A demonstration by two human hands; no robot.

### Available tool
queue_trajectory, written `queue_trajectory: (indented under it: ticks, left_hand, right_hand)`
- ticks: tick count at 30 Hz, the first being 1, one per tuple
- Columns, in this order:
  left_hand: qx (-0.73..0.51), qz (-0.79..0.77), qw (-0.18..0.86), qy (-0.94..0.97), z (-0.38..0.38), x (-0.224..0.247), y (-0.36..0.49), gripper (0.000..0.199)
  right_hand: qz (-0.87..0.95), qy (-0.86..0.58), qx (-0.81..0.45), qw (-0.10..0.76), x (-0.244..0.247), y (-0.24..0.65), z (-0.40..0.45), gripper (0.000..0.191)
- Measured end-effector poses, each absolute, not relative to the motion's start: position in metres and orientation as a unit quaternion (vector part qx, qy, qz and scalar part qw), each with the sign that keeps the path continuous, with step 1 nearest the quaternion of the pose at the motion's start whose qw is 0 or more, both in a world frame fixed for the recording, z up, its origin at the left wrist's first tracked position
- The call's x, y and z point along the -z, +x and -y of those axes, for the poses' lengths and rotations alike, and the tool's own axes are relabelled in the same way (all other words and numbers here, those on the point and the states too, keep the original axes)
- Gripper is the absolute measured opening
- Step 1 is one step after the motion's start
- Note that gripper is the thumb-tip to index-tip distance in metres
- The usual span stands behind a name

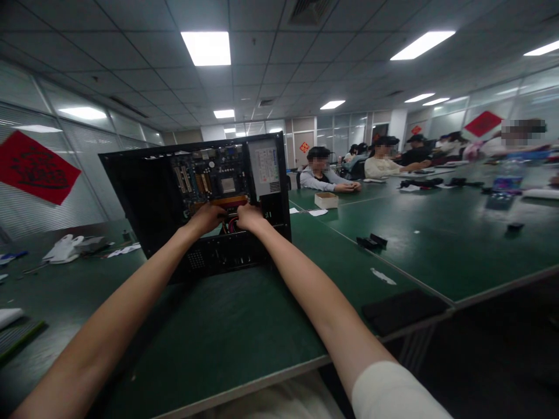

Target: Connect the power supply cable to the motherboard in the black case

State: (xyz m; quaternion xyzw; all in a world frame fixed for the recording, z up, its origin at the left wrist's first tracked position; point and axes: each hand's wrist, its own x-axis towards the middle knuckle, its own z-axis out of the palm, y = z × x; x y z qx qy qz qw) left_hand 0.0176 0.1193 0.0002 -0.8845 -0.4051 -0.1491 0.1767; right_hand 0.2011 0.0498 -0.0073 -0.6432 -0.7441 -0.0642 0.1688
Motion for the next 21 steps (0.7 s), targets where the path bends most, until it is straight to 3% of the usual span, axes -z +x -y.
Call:
queue_trajectory:
  ticks: [21]
  left_hand:
    - [0.111,0.509,0.194,-0.831,-0.091,-0.008,0.037,0.030]
  right_hand:
    - [0.764,-0.624,0.061,0.153,0.010,0.203,-0.051,0.039]
